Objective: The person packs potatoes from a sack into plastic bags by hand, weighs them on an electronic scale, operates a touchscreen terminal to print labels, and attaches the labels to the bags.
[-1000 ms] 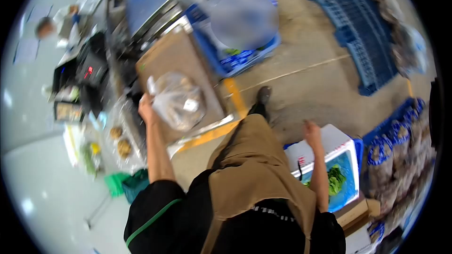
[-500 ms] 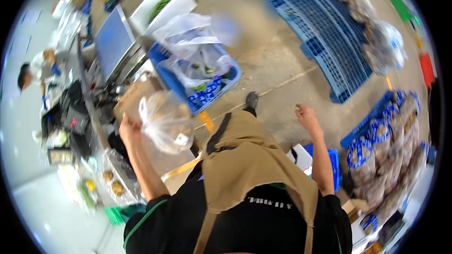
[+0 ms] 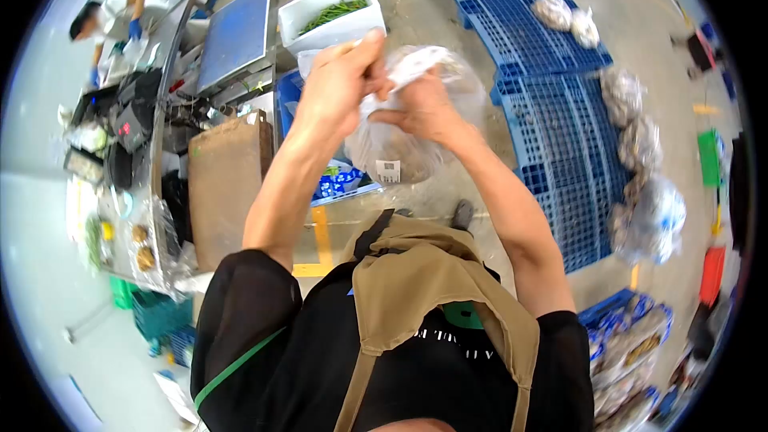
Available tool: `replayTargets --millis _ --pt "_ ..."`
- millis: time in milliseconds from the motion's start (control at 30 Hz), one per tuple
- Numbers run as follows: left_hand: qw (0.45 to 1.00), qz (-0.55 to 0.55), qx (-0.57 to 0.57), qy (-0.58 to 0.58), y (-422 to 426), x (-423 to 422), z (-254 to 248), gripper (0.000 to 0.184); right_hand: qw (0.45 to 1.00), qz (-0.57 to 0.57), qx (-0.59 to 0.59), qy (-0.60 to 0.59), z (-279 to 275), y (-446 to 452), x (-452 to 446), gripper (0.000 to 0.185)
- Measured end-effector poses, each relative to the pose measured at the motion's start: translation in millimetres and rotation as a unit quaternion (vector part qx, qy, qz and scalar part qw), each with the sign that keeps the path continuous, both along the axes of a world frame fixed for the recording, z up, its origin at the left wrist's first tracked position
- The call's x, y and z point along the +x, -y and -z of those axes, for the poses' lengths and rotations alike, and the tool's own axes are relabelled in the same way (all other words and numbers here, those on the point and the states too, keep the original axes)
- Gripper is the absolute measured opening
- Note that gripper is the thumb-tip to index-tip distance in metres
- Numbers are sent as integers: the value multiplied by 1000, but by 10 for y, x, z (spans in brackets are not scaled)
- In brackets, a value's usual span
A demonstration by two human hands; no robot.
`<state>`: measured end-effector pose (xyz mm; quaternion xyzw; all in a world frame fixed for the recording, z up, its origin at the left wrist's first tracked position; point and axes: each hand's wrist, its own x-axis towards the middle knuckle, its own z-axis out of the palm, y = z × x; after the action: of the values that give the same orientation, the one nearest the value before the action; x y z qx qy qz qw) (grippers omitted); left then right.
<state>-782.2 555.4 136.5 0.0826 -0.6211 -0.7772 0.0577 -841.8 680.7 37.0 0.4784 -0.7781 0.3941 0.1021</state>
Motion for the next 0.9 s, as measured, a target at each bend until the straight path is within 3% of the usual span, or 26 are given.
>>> replayTargets --millis 33,133,233,400,567,633,733,900 --pt "999 -4 36 6 -175 -114 -63 39 1000 -9 -2 14 -40 -135 -109 38" --pt "1000 18 -18 -4 -706 -419 -92 38 958 -21 -220 181 119 -481 -221 20" --pt "998 50 36 11 -1155 -638 -116 35 905 2 -217 366 182 -946 -345 19" --pt "994 62 84 42 -1577 -927 -105 36 781 -8 -399 481 162 -1240 -389 47" --pt "988 81 126 44 -1681 -1128 -19 34 704 25 -416 574 230 -1458 -553 49" --pt "993 109 50 20 -1567 -1185 88 34 673 12 -423 606 262 -1480 -607 51" --pt "990 116 -82 -22 -1288 -1179 350 40 652 45 -428 624 493 -1552 -713 32" --pt "983 -122 -113 76 -584 -975 1329 34 602 90 -437 662 579 -1671 -719 20"
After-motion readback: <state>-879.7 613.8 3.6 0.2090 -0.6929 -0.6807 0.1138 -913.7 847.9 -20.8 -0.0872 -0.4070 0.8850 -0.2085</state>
